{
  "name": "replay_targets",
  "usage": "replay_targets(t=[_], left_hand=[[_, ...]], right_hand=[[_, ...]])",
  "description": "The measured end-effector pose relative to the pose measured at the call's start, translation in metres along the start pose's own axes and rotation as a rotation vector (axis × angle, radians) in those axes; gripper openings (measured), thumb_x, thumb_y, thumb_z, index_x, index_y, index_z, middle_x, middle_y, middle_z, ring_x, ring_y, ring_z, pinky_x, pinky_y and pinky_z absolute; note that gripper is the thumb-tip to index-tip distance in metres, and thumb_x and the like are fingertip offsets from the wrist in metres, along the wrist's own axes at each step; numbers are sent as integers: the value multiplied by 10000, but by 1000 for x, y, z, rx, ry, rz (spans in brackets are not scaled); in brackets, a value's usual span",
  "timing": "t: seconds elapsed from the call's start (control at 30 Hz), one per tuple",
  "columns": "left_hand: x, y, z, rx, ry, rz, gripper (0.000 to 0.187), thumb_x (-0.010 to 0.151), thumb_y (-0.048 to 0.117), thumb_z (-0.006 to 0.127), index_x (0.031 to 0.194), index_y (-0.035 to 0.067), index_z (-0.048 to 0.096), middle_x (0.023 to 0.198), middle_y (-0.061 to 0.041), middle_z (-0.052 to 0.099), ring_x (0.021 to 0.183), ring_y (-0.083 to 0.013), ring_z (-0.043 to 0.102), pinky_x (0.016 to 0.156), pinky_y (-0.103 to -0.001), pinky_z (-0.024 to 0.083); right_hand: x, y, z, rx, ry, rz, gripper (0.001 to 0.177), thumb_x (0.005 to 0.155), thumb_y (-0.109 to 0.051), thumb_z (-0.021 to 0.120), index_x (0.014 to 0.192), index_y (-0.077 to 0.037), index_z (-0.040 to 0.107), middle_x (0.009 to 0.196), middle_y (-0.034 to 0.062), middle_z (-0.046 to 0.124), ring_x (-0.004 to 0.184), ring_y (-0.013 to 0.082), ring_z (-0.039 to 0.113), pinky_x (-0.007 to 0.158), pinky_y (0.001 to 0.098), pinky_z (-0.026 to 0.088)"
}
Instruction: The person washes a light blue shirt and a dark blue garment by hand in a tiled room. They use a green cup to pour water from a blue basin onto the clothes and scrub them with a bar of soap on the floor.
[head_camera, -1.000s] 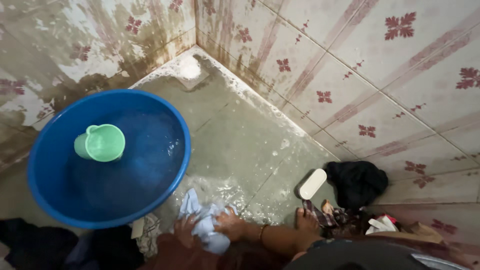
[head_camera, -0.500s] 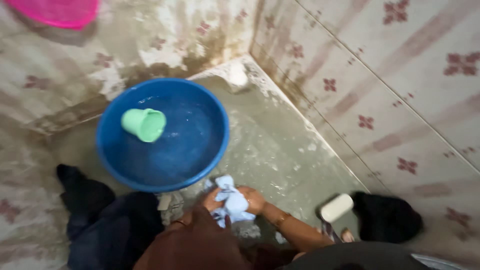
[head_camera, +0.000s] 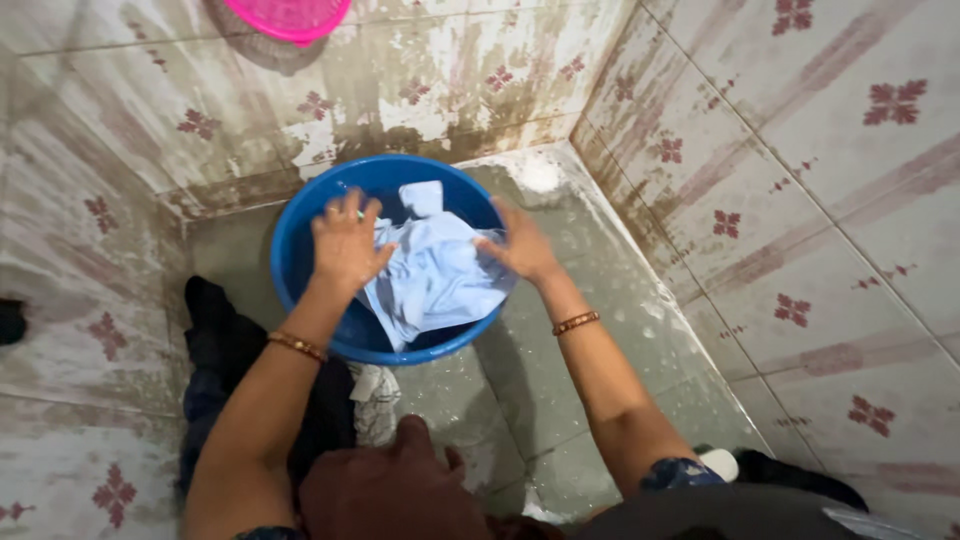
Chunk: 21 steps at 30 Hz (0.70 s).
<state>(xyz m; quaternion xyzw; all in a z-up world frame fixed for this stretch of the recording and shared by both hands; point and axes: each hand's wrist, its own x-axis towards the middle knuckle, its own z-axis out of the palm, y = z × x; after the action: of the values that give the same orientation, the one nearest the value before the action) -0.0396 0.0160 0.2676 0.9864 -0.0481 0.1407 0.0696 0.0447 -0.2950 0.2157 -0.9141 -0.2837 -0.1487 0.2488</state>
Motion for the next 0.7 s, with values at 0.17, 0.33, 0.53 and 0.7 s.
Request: replay_targets(t=[0.17,0.33,0.53,0.7], left_hand=[[-11,-4,174,-300,-851,125,775,810,719,728,1401,229,619,1455,-116,585,1348,-340,527,1119,-491,409],[-37,-3,234,211,-895,-61,903,833,499,776,1567,188,352,1576,-120,409,1444,-301,397,1064,-785,216],[-53,-19,222,191,-1025,-99,624,904,439,683,1448,204,487,1444,-99,521,1337,-305,496,1037,-733,281],[-52,-14,226,122,-974,-66,442,947,409,622,1339,208,584,1315,-99,603,1227,-311,573,995,-656,365]], right_hand=[[-5,34,114,-334,-534,55,395,1025,-476,603,1315,-216,673,1327,87,690,1270,289,625,1106,428,514],[-19,11,183,-377,-795,5,718,771,-446,758,1436,-309,522,1523,144,436,1412,360,336,1078,609,316],[-37,12,212,-238,-1010,127,574,824,-347,700,1382,-276,585,1415,126,552,1311,334,476,1034,546,410],[-47,29,202,-223,-1014,127,470,868,-264,651,1337,-249,637,1324,110,648,1227,312,593,997,494,487]])
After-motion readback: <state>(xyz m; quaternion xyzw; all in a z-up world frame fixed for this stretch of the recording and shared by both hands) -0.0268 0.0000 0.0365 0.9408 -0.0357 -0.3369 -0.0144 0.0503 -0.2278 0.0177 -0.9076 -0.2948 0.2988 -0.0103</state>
